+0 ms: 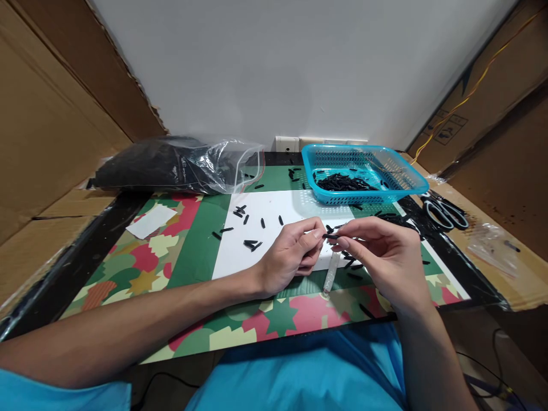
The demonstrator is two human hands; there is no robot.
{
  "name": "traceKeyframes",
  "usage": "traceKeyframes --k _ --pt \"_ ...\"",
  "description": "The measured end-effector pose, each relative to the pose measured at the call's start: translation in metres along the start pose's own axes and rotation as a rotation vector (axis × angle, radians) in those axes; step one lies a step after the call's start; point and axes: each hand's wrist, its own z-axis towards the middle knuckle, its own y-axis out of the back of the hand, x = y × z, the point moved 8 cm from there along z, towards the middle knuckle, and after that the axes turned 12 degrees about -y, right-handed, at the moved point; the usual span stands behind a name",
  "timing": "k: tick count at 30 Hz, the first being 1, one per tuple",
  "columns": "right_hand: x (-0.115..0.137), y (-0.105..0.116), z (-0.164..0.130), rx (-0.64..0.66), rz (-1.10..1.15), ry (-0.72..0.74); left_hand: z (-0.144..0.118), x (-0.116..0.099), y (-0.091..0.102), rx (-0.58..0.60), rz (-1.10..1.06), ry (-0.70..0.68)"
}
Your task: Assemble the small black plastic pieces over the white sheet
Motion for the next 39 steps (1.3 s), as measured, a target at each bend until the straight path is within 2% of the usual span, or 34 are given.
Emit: traceKeyframes --k 9,18,39 --pt "-0.001 0.000 0.001 0.010 0.005 -0.019 0.000 -0.003 0.001 -0.037 0.026 -0.032" --pt "-0.011 0.001 0.004 0.048 0.070 -0.093 0.000 -0.003 0.000 -0.023 0.029 -0.042" --pt "-0.009 -0.003 0.004 0.080 0.082 -0.069 0.001 -0.003 0.001 -0.005 0.014 -0.084"
